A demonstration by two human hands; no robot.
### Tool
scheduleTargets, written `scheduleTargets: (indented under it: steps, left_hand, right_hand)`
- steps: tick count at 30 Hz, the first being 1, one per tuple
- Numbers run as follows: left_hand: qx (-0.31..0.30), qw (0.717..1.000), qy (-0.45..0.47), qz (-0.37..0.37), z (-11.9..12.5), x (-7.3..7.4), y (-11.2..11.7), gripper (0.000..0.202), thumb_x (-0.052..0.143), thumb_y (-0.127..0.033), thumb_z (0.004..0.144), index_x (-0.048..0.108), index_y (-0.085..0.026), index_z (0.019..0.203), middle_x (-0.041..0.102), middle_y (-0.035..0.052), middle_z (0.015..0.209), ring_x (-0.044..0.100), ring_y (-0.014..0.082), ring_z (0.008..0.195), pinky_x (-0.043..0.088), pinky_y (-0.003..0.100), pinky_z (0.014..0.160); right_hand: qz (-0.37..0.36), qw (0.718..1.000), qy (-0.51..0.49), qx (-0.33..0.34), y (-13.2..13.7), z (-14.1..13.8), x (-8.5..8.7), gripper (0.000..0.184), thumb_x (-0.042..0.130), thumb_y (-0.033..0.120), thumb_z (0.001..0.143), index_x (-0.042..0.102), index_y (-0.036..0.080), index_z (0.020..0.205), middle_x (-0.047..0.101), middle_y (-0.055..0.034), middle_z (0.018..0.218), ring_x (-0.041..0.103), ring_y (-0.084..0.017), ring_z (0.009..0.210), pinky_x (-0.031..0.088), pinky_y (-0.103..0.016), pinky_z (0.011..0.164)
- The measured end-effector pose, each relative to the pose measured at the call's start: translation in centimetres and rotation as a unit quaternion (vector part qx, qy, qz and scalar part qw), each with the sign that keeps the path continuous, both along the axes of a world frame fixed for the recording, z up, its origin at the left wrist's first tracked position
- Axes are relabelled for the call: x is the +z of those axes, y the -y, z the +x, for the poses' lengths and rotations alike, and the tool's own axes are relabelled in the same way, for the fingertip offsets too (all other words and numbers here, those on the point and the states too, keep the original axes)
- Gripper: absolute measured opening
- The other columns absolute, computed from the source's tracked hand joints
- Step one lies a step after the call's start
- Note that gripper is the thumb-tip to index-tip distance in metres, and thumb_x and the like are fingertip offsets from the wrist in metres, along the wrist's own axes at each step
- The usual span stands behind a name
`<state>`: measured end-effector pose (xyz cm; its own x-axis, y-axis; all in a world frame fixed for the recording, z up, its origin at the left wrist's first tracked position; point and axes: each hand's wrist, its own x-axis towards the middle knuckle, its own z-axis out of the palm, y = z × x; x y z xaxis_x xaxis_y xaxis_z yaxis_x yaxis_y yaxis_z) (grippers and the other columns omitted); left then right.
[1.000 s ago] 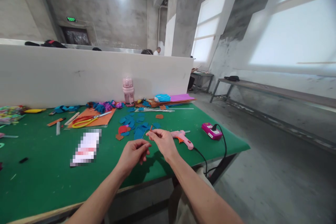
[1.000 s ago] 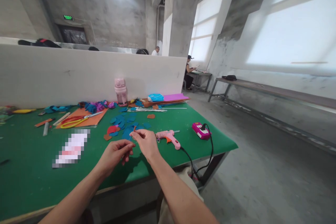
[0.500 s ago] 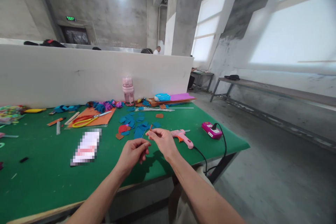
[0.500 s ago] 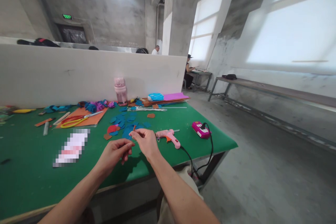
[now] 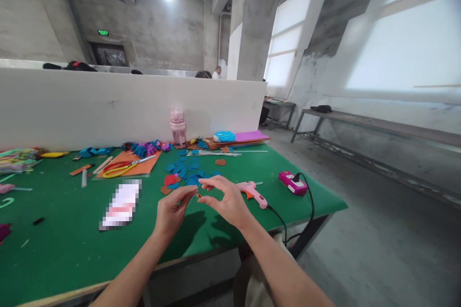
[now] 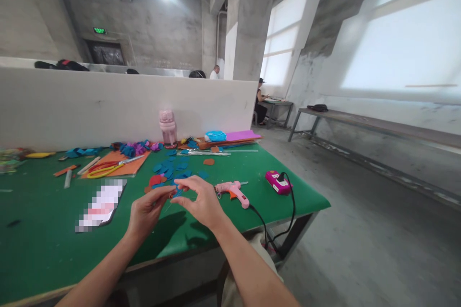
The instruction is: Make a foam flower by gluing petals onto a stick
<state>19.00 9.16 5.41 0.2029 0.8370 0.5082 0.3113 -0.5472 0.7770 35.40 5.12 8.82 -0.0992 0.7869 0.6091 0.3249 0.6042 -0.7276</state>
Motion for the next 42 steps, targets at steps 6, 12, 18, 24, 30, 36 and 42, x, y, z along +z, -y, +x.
scheduleTargets:
  steps: [6, 12, 18, 24, 30, 36, 42]
  left_hand:
    - [0.011, 1.0, 0.01, -0.027, -0.3, 0.4, 0.2, 0.018, 0.058, -0.034, 0.07, 0.068, -0.025, 0.083, 0.069, 0.0036, 0.083, 0.062, 0.0192, 0.079, 0.045, 0.026, 0.074]
    - [-0.156, 0.941, 0.117, -0.276, 1.3, 0.3, 1.1, 0.027, 0.056, -0.04, 0.072, 0.06, -0.015, 0.077, 0.063, 0.0032, 0.065, 0.055, 0.0118, 0.046, 0.046, 0.024, 0.046]
    - [-0.218, 0.896, 0.171, -0.348, 1.8, 0.2, 1.6, 0.028, 0.058, -0.039, 0.072, 0.057, -0.012, 0.08, 0.062, 0.0039, 0.066, 0.053, 0.0087, 0.044, 0.043, 0.021, 0.042]
    - [-0.243, 0.888, 0.155, -0.358, 1.8, -0.1, 1.5, 0.026, 0.058, -0.037, 0.072, 0.058, -0.011, 0.079, 0.062, 0.0039, 0.066, 0.053, 0.009, 0.043, 0.042, 0.021, 0.04]
    - [-0.23, 0.912, 0.109, -0.32, 2.0, -0.4, 1.4, 0.026, 0.055, -0.037, 0.074, 0.059, -0.012, 0.08, 0.061, 0.0037, 0.067, 0.054, 0.0108, 0.046, 0.043, 0.023, 0.04]
    - [-0.155, 0.978, 0.035, -0.134, 1.2, -0.9, 0.7, 0.021, 0.05, -0.032, 0.078, 0.061, -0.015, 0.084, 0.063, 0.0027, 0.069, 0.058, 0.0127, 0.062, 0.047, 0.024, 0.06]
    - [-0.134, 0.988, 0.008, -0.076, 0.8, -1.5, 0.3, 0.02, 0.047, -0.03, 0.08, 0.06, -0.016, 0.085, 0.063, 0.0019, 0.07, 0.058, 0.0126, 0.064, 0.045, 0.023, 0.062]
  right_hand:
    - [-0.005, 1.0, -0.021, -0.007, 0.3, -0.1, -0.1, 0.018, 0.062, 0.032, 0.07, 0.059, 0.021, 0.085, 0.058, -0.0032, 0.081, 0.053, -0.016, 0.077, 0.043, -0.028, 0.073]
    - [-0.132, 0.976, -0.171, -0.009, -1.4, -0.3, -1.5, 0.02, 0.059, 0.038, 0.07, 0.056, 0.019, 0.075, 0.058, -0.0009, 0.073, 0.054, -0.013, 0.067, 0.044, -0.025, 0.066]
    - [-0.198, 0.936, -0.29, 0.006, -2.1, -0.6, -2.0, 0.022, 0.056, 0.038, 0.073, 0.061, 0.017, 0.075, 0.063, -0.003, 0.078, 0.055, -0.012, 0.066, 0.045, -0.026, 0.068]
    - [-0.234, 0.923, -0.3, 0.054, -1.9, -0.8, -2.0, 0.025, 0.057, 0.039, 0.072, 0.065, 0.017, 0.081, 0.063, -0.0023, 0.077, 0.055, -0.01, 0.064, 0.044, -0.023, 0.064]
    - [-0.197, 0.939, -0.271, 0.08, -1.6, -0.7, -1.8, 0.019, 0.06, 0.035, 0.071, 0.065, 0.016, 0.075, 0.063, -0.0019, 0.074, 0.056, -0.011, 0.066, 0.045, -0.025, 0.068]
    - [-0.094, 0.988, -0.112, 0.055, -0.9, -0.1, -1.3, 0.015, 0.059, 0.03, 0.073, 0.065, 0.019, 0.081, 0.065, -0.0027, 0.081, 0.059, -0.015, 0.076, 0.046, -0.026, 0.072]
    - [-0.026, 0.999, -0.031, 0.03, -0.6, 0.1, -1.0, 0.013, 0.059, 0.029, 0.074, 0.066, 0.021, 0.082, 0.066, -0.0022, 0.079, 0.06, -0.016, 0.08, 0.045, -0.028, 0.077]
